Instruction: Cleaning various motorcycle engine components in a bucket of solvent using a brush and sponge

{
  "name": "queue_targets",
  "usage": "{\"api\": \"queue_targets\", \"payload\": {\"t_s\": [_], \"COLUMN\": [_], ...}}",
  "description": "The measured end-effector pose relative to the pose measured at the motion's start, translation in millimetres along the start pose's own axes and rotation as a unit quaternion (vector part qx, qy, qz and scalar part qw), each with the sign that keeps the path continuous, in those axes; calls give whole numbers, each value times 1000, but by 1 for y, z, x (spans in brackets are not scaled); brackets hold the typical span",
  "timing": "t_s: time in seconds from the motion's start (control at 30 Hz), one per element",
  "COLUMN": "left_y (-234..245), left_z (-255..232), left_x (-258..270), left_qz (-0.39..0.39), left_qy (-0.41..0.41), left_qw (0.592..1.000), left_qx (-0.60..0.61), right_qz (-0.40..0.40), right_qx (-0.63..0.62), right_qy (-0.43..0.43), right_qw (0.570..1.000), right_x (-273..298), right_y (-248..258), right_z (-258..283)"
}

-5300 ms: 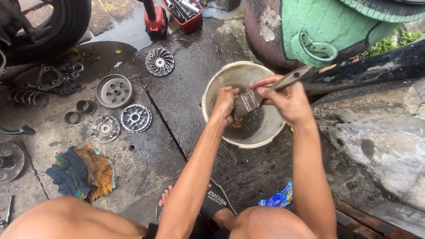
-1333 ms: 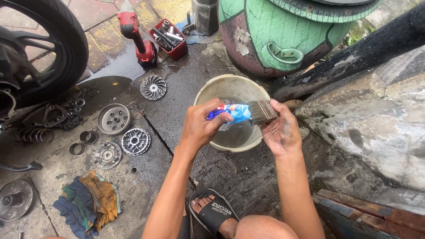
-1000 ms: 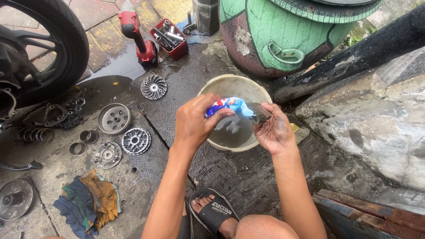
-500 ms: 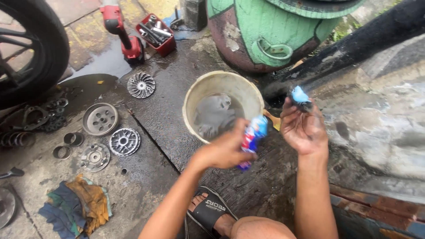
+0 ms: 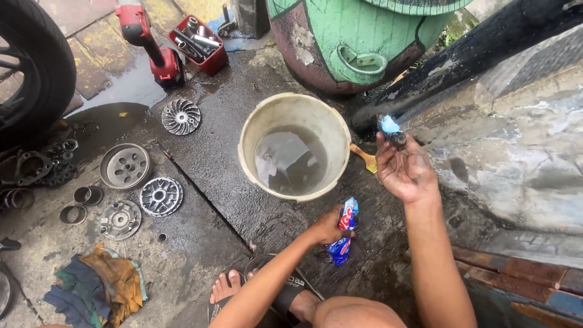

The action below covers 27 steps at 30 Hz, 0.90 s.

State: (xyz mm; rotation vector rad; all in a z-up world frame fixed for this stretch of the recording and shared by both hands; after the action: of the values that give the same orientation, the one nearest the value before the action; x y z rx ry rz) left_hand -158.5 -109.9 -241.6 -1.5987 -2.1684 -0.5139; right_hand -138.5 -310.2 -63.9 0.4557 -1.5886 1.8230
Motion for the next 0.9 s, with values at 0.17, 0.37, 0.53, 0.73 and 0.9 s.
{"api": "queue_targets", "payload": {"t_s": [0.17,0.37,0.53,0.73,0.9], "left_y": [-3,18,42,122,185], "left_z": [26,-10,-33,-167,-190], "left_x": [-21,22,9,115,134], "left_qz": [45,-59,-3,241,-292], "left_qy": [-92,-119,-70,-80,-206], "left_qw": [988,975,961,967,924], "left_qx": [114,-179,-268,27,134], "right_qz": [-25,-42,-12,44,91], "right_qx": [37,68,81,35,43], "right_qy": [0,2,-6,-40,-66], "right_qw": [999,997,997,998,993], "right_x": [-1,1,-7,-20,-11], "right_y": [9,6,-1,-14,-37], "right_z": [15,15,8,-24,-76]}}
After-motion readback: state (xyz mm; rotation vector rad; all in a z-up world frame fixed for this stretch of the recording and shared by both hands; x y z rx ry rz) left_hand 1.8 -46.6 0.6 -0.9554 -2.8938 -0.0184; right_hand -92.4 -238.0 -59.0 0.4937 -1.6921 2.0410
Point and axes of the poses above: each hand's wrist, its own x-axis away from the middle knuckle, its own y-axis out of the back of the hand, z = x × y, the point moved 2 cm from there along -x, towards the middle knuckle
